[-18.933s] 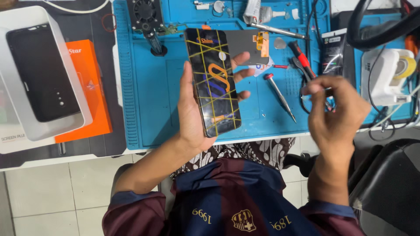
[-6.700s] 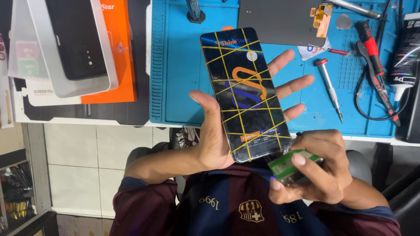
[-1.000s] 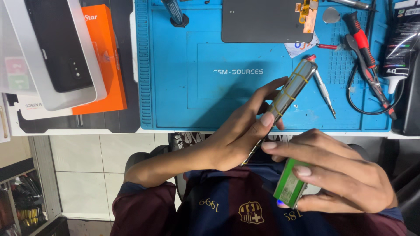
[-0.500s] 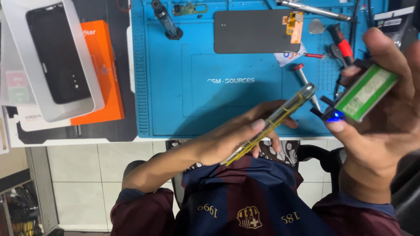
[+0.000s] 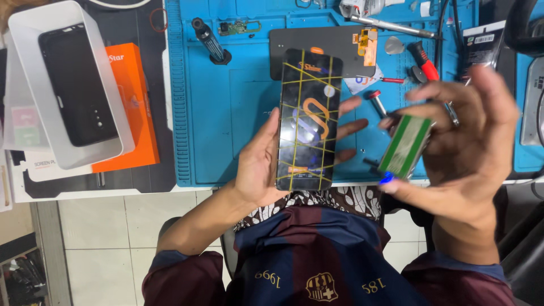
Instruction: The person holds a smartphone with a cracked screen and uses a small green device to scan the phone's surface. They then pick up a SIM card tray from a white tray and insert it into the phone. The person continues to handle the phone and the green device throughout the clip.
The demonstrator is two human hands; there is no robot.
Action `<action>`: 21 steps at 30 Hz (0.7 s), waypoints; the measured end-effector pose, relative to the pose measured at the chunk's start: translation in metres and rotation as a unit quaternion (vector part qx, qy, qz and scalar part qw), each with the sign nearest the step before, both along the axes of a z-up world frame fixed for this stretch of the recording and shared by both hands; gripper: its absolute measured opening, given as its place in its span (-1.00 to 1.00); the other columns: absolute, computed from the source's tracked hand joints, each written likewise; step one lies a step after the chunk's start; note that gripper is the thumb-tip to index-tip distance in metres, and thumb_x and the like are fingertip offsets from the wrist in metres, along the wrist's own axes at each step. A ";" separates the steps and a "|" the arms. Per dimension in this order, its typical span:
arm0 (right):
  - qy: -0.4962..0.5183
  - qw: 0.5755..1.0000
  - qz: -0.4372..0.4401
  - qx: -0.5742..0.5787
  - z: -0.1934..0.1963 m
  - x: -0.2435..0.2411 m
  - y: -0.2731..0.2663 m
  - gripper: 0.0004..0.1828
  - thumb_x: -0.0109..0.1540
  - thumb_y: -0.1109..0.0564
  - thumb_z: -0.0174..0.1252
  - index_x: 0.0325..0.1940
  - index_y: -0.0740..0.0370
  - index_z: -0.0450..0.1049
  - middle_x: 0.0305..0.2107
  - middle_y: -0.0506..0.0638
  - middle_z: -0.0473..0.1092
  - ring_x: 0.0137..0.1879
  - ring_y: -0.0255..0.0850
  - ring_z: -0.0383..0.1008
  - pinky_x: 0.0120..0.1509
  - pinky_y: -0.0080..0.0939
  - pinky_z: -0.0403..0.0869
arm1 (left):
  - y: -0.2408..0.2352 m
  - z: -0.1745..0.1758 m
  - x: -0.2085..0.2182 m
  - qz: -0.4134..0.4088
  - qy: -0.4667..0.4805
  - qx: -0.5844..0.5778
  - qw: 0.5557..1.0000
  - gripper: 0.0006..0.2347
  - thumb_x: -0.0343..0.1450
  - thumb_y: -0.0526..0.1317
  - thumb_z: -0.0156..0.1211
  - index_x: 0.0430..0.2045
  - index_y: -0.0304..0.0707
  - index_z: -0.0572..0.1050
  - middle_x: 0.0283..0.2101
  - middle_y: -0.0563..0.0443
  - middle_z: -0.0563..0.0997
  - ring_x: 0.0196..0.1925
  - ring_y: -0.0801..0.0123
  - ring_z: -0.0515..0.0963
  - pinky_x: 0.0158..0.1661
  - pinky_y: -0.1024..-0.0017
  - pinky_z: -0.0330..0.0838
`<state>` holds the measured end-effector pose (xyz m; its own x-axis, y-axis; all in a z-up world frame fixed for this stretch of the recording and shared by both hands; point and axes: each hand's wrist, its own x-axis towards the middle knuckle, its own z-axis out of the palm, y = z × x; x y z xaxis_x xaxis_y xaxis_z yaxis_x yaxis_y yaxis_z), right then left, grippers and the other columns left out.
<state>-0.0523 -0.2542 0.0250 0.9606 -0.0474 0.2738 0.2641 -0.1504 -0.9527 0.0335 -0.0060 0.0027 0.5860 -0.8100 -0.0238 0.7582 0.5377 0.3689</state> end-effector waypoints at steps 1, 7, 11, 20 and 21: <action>-0.010 1.000 0.017 -0.001 0.000 0.005 0.004 0.36 -0.06 0.27 0.57 0.64 0.18 -0.16 0.20 0.22 0.25 0.13 -0.12 0.45 0.20 0.00 0.67 | 0.000 0.000 0.000 0.007 -0.019 0.012 1.000 -0.36 0.61 0.19 -0.53 0.58 -0.17 -0.15 0.61 -0.27 0.00 0.63 -0.15 0.08 0.53 -0.05 0.16; -0.063 0.983 0.166 0.036 0.010 0.000 0.025 0.32 -0.03 0.20 0.59 0.62 0.15 -0.13 0.06 0.19 0.36 0.16 -0.09 0.53 0.26 0.10 0.67 | -0.004 -0.009 -0.003 0.054 -0.108 0.063 0.991 -0.30 0.55 0.28 -0.46 0.56 -0.12 -0.17 0.61 -0.18 0.01 0.65 -0.03 0.07 0.54 -0.03 0.20; -0.097 0.981 0.161 0.039 0.009 -0.004 0.024 0.29 -0.05 0.18 0.58 0.60 0.19 -0.09 0.07 0.30 0.39 0.20 -0.01 0.52 0.32 0.13 0.62 | -0.007 -0.014 -0.007 0.094 -0.165 0.079 0.979 -0.29 0.58 0.23 -0.18 0.56 -0.23 -0.08 0.60 -0.19 0.06 0.64 -0.02 0.12 0.52 -0.01 0.22; -0.093 0.989 -0.050 0.107 -0.005 -0.007 0.008 -0.02 0.19 0.07 0.54 0.49 0.29 0.07 0.14 0.30 0.40 0.22 -0.08 0.49 0.36 -0.09 0.54 | -0.004 -0.011 -0.018 0.141 -0.356 0.193 0.903 -0.28 0.56 -0.02 0.25 0.54 -0.22 -0.06 0.49 -0.16 0.21 0.54 0.01 0.32 0.47 0.09 0.32; -0.099 0.988 -0.047 0.112 -0.004 -0.008 0.009 -0.04 0.18 0.06 0.54 0.46 0.30 0.08 0.13 0.29 0.40 0.22 -0.09 0.49 0.37 -0.07 0.55 | -0.004 -0.010 -0.020 0.142 -0.364 0.204 0.898 -0.30 0.56 -0.03 0.22 0.53 -0.23 -0.05 0.46 -0.15 0.21 0.53 0.03 0.33 0.44 0.10 0.35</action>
